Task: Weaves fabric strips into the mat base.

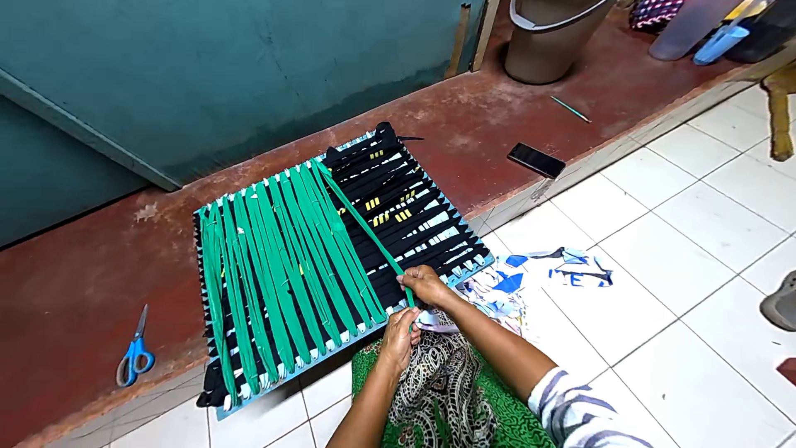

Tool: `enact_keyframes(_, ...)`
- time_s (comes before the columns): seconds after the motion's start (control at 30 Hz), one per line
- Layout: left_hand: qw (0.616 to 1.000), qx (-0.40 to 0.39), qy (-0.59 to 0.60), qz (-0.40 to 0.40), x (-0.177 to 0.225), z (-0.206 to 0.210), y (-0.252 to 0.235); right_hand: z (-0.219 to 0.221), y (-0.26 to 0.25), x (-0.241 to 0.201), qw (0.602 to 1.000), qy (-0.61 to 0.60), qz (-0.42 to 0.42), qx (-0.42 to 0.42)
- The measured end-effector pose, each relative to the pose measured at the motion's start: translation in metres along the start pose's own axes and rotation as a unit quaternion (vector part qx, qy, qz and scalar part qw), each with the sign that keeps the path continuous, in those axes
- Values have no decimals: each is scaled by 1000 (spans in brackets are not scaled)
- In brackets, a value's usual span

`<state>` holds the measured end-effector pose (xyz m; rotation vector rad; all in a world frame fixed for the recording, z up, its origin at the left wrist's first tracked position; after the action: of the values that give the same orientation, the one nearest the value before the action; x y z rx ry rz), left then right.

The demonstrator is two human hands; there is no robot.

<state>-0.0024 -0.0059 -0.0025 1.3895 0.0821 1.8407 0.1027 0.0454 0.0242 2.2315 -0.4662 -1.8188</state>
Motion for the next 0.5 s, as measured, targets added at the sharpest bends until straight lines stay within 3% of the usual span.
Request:
enact_keyframes(0.13, 999, -43, -8, 8, -2, 16, 11, -16, -3, -7, 997, -22, -18, 66)
enact_keyframes(0.3, 998, -60, -30, -2, -6, 21, 14, -20, -11, 6, 996, -23, -7, 90)
enact_keyframes(0.43, 998, -42, -40, -26, -12, 17, 8, -14, 2, 14, 994, -101, 19, 29)
enact_keyframes(0.5, 999, -16, -32, -23, -8, 10, 2, -8, 23, 13, 997, -72, 9, -37)
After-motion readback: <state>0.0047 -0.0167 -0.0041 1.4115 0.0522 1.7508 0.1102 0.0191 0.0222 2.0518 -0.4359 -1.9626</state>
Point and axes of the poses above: each hand's wrist, its own y-axis away from the middle knuckle, its own z-axis out of the palm, x = y × z, the point moved 10 cm from there along -y, towards the middle knuckle, and after that the axes turned 1 degree about y, right-handed, at the moved point
